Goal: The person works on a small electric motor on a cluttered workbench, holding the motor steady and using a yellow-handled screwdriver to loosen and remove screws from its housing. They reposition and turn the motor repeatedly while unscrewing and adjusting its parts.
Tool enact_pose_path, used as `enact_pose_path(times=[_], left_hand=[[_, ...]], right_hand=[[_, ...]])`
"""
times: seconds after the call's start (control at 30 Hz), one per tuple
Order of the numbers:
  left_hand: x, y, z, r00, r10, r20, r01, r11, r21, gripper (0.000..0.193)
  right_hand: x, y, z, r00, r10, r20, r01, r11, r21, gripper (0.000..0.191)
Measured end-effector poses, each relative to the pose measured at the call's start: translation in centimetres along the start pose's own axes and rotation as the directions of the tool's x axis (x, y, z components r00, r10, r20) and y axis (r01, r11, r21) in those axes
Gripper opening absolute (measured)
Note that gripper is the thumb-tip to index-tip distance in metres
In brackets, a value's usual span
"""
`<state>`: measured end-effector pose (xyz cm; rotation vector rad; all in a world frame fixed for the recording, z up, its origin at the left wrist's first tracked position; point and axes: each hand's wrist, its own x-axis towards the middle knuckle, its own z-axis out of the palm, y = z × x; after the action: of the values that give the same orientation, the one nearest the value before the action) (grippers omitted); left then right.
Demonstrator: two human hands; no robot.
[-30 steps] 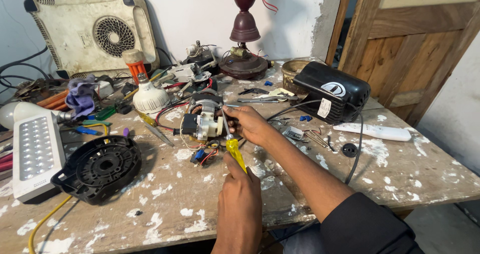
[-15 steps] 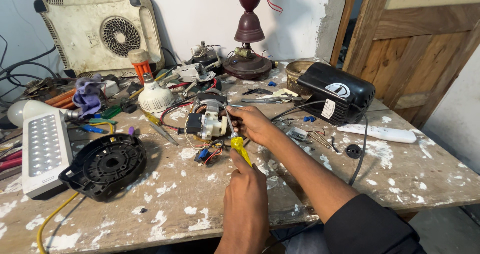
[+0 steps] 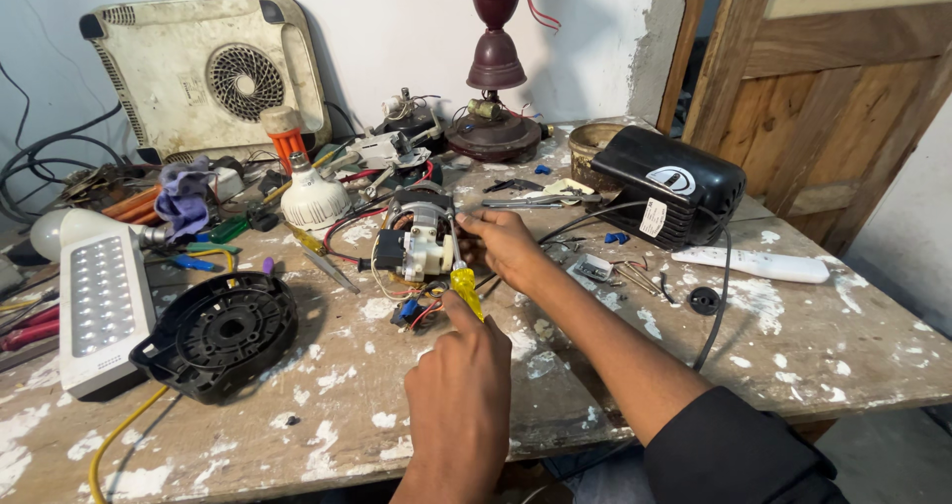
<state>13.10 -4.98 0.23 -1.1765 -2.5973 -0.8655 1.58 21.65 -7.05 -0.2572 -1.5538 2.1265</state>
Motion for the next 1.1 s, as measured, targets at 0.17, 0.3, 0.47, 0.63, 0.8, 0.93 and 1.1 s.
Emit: enact_pose_path(times=[0.17, 0.3, 0.47, 0.63, 0.8, 0.93, 1.1], left_hand=[[0.7, 0.5, 0.6, 0.999, -0.020, 0.040, 0.012, 0.981, 0.196, 0.060], [0.9, 0.3, 0.1, 1.000, -0.008, 0.017, 0.006, 0.991, 0.133, 0.057], [1.2, -0.2, -1.2, 1.000, -0.014, 0.009, 0.013, 0.996, 0.084, 0.035], [1.8, -0.7, -1.9, 0.994, 0.075, -0.083, -0.064, 0.990, 0.125, 0.030], [2.2, -1.7, -2.2, 0.960, 0.250, -0.125, -0.202, 0.929, 0.309, 0.032], [2.3, -1.9, -2.0, 0.931, 0.349, -0.110, -0.266, 0.852, 0.450, 0.035], [2.4, -2.2, -2.0, 0.913, 0.406, -0.037, -0.308, 0.747, 0.590, 0.025]], right_hand=[[-0.9, -0.5, 0.8, 0.981, -0.188, -0.050, 0.175, 0.966, -0.192, 0.017], [-1.7, -1.3, 1.4, 0.966, -0.256, -0.026, 0.240, 0.934, -0.264, 0.020], [-2.1, -1.8, 1.9, 0.962, -0.271, -0.022, 0.253, 0.922, -0.292, 0.019], [-2.1, -1.6, 1.9, 0.954, -0.301, 0.001, 0.286, 0.907, -0.311, 0.020], [-1.8, -1.4, 1.6, 0.943, -0.331, 0.032, 0.324, 0.891, -0.319, 0.019], [-1.5, -1.2, 1.4, 0.925, -0.374, 0.061, 0.370, 0.859, -0.353, 0.017], [-1.2, -1.0, 1.3, 0.902, -0.425, 0.076, 0.412, 0.796, -0.443, 0.017]])
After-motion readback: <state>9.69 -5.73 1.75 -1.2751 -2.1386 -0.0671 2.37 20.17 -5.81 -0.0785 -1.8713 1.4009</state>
